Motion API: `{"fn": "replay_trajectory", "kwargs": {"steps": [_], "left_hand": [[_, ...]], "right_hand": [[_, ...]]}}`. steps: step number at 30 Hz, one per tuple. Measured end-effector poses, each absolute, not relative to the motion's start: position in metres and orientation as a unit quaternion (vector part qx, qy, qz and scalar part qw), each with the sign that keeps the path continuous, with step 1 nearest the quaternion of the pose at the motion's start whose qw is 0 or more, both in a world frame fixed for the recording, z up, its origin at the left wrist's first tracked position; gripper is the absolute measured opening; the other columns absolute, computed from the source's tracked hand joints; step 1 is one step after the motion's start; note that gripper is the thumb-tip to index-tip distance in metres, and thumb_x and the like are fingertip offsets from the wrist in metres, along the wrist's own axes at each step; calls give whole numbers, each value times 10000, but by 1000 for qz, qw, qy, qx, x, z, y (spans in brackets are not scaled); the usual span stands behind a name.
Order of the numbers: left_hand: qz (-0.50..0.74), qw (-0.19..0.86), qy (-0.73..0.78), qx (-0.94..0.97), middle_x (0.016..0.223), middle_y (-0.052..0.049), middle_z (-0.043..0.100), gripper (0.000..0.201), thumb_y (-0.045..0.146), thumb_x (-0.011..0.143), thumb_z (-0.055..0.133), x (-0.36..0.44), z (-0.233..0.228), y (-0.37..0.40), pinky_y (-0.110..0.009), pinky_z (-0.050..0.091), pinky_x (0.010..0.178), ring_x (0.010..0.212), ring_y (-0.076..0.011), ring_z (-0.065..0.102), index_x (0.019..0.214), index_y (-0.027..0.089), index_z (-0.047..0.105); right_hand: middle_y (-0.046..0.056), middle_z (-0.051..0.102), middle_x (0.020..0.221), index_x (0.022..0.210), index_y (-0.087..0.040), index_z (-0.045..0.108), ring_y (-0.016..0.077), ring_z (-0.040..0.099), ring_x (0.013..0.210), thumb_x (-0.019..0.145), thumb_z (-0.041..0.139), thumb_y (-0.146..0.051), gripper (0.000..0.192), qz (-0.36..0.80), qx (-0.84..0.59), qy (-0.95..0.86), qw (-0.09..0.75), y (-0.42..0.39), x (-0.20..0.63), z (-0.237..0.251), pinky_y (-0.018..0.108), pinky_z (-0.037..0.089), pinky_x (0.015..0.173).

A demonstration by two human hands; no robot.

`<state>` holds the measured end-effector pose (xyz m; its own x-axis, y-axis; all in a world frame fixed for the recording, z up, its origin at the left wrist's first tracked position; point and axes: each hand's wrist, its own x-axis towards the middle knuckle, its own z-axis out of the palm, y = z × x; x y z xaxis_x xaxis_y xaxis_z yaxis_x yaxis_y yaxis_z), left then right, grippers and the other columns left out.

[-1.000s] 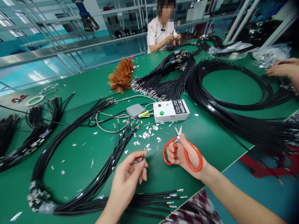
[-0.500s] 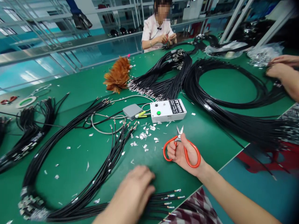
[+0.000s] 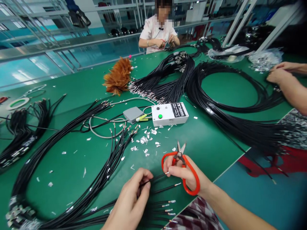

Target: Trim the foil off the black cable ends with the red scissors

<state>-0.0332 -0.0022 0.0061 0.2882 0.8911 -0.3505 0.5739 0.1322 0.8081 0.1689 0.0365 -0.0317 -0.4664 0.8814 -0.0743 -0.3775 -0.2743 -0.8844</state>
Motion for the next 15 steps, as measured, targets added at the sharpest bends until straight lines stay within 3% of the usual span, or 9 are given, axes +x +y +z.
{"fn": "replay_trajectory", "kwargs": {"steps": [3,8,15], "left_hand": [[181,482,551,657,992,-38,570,220,382,942,400,-23,11,0,-198,389,802,908,-132,532,1036,221,517],[205,473,567,643,677,-3,575,250,385,933,420,-8,16,6,-194,400,571,568,-94,515,887,184,561],[295,401,561,661,642,22,568,152,273,914,449,-5,9,0,-164,405,516,520,-69,512,839,173,535]], "right_hand": [[26,590,795,792,-146,583,106,545,741,798,668,-249,133,731,-306,-422,440,34,164,-26,229,400,700],[41,615,867,827,-155,590,102,571,751,835,625,-265,115,748,-270,-383,469,33,159,-24,225,438,716],[-1,624,794,762,-146,550,85,598,754,741,708,-183,164,695,-375,-375,485,28,153,-15,179,463,719]]}}
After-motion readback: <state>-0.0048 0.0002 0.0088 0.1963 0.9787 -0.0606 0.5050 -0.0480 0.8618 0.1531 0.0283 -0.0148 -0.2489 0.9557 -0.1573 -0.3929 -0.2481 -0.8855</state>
